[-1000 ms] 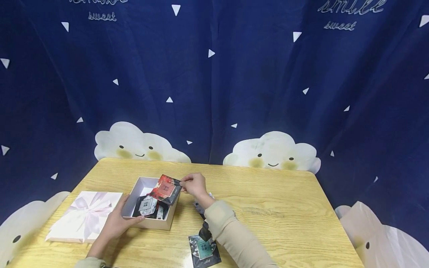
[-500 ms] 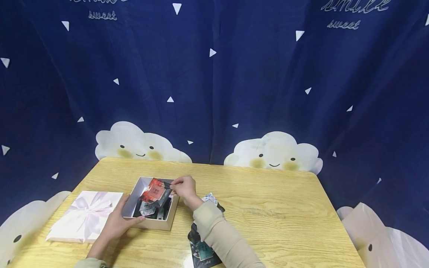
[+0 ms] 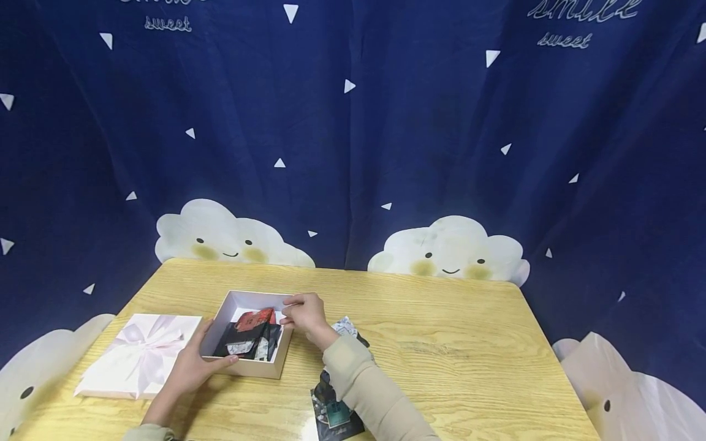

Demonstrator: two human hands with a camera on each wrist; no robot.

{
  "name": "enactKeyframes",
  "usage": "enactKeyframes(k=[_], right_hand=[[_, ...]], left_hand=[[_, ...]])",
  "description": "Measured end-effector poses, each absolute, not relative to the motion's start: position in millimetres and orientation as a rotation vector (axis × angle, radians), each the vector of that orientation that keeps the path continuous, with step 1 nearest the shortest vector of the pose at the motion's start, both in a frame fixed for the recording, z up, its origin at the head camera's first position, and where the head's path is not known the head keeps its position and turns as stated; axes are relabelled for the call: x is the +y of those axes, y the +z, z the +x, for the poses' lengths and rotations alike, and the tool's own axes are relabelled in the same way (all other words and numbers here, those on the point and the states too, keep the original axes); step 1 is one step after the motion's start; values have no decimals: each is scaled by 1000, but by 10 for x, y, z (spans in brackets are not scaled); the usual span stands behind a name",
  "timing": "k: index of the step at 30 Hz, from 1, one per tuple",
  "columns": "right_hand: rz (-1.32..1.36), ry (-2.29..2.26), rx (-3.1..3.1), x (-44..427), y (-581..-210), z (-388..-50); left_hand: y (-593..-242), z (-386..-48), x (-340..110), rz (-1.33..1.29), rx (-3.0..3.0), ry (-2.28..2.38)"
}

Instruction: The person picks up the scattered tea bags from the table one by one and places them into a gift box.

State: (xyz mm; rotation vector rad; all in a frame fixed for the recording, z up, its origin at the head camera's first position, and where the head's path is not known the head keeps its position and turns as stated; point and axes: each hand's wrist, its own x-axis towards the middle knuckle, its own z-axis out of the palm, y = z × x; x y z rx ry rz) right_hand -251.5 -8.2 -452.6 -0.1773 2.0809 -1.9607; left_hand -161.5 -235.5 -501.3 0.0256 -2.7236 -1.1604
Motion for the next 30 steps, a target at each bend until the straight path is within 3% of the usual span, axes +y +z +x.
enactKeyframes(k=[30], right_hand=[[-303,-1781,2283,570,-4474,-2413]], left_hand=[[-5017,-1613,-2353,18,-2724,-1140]])
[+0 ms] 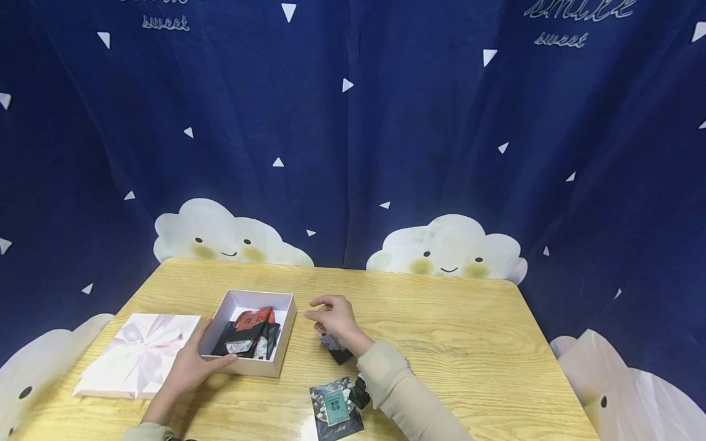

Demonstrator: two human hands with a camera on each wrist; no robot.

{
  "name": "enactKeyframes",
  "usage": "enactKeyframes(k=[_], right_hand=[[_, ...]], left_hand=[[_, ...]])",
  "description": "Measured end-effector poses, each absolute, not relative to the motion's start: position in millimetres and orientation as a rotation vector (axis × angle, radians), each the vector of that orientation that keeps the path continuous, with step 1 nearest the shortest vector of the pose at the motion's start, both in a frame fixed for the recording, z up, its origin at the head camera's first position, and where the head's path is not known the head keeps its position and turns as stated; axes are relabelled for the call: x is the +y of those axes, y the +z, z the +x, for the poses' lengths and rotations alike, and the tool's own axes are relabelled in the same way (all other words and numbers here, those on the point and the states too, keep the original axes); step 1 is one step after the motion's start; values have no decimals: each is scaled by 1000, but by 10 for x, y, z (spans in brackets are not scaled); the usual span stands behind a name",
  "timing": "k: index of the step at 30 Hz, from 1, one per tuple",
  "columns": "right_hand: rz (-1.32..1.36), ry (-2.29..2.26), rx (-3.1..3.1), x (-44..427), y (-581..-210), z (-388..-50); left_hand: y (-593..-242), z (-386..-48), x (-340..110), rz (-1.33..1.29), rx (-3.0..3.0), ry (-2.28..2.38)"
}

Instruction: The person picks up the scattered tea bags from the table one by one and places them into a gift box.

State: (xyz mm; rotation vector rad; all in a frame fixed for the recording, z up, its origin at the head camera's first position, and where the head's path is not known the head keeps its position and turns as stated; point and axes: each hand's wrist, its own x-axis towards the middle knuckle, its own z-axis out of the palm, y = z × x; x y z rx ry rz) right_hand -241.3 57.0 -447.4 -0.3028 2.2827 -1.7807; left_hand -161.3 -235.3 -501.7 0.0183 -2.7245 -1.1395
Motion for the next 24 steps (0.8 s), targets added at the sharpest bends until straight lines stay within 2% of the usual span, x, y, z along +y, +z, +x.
enactKeyframes(k=[7,15,24], right_hand=[[-330,-1719,2370,756,-4551,-2441],[-485,-1621,2469,986,-4746,-2510],[-443,-1479,2553,1225,-4966,-2583]], left_hand=[[-4993,-1606,-2350,35,-2740,-1141],[-5002,-1606,-2346,23,-2722,-1157],[-5003,-1608,-2337,46,-2735,-1168]])
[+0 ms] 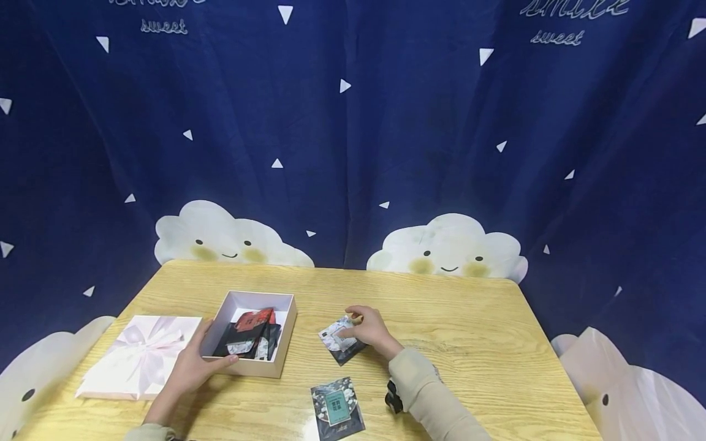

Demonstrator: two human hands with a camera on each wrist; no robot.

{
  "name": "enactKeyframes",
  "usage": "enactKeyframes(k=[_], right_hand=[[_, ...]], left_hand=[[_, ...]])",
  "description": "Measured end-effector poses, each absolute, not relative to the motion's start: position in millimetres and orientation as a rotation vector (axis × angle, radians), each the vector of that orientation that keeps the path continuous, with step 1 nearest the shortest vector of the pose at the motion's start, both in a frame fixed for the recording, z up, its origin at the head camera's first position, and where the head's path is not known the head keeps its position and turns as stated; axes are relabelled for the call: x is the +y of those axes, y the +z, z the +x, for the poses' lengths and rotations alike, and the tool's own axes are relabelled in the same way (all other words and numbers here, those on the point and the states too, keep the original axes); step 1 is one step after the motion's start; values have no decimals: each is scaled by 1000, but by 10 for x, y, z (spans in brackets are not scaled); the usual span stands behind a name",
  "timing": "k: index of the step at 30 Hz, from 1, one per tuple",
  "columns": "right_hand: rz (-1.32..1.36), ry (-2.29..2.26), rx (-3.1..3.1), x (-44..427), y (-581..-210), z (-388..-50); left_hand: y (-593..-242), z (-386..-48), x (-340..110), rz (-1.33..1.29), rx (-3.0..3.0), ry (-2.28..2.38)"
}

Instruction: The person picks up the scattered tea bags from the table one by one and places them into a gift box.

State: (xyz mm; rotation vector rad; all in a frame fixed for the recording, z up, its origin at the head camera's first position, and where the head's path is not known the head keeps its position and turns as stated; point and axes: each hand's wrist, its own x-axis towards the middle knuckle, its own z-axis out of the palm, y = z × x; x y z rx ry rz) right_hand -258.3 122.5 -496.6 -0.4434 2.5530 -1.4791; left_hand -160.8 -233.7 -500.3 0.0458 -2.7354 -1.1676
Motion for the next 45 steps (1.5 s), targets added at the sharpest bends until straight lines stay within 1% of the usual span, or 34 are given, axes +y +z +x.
enactKeyframes(k=[6,14,21,29,33,38,45], right_hand=[[-459,-1360,2556,1296,-5031,-2647],[-665,-1119,2567,1315,-5106,-2694],[-672,-979,2653,1290,-5157,-2678],[-688,-982,2755,1253,-5179,-2662],[-637,-989,2779,1235,-5172,-2662],[-542,-1108,2785,1238,-5162,-2677],[-292,-1397,2711,1292,-5129,-2688]], left_hand=[[-5006,-1605,-2333,51,-2737,-1162],[-5003,-1603,-2336,44,-2733,-1170],[-5003,-1609,-2339,27,-2721,-1175],[-5005,-1605,-2337,33,-2725,-1169],[-4995,-1607,-2336,61,-2742,-1166],[-4991,-1607,-2336,76,-2753,-1171],[-4993,-1599,-2336,73,-2748,-1169]])
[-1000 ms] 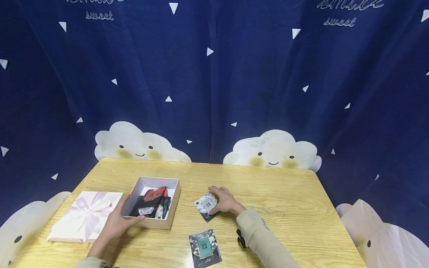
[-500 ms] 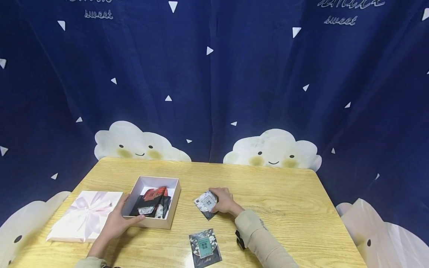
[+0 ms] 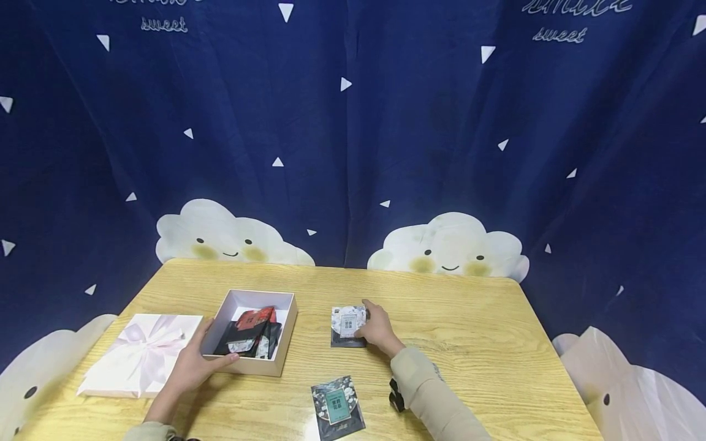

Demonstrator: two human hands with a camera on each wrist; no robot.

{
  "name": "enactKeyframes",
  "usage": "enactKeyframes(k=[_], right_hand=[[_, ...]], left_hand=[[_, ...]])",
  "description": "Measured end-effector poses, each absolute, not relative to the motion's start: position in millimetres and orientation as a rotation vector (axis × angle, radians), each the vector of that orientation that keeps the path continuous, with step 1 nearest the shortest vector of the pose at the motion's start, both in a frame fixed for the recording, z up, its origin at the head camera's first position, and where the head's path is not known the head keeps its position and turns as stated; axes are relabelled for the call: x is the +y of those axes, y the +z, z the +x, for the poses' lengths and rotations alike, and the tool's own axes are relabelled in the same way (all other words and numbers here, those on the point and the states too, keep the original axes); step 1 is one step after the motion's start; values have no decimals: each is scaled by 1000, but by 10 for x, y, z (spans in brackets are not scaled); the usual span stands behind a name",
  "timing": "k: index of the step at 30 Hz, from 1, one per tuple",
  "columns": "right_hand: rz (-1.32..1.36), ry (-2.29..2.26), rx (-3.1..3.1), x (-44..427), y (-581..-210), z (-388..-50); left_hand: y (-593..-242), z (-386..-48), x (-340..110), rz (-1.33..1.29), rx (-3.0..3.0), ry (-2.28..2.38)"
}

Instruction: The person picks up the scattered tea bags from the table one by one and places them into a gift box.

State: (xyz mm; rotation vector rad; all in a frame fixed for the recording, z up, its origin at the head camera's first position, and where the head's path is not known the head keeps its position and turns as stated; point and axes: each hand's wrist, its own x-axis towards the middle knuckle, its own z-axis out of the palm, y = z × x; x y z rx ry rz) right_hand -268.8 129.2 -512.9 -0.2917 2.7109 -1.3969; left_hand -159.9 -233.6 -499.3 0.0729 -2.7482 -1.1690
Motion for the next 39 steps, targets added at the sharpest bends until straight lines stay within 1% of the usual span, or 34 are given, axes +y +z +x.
enactKeyframes(k=[6,11,20,30,39], right_hand=[[-98,-1760,2443,1359,-5088,-2695],[-16,-1920,2340,1401,-5030,-2688],[56,-2015,2257,1515,-4894,-2686],[150,-2173,2103,1655,-4644,-2667],[122,-2196,2105,1715,-4513,-2657]], left_hand=[[-4999,-1604,-2343,67,-2743,-1161],[-5003,-1611,-2345,61,-2739,-1150],[-4991,-1608,-2345,61,-2741,-1165],[-4998,-1599,-2340,56,-2745,-1169],[-4987,-1601,-2336,48,-2741,-1147]])
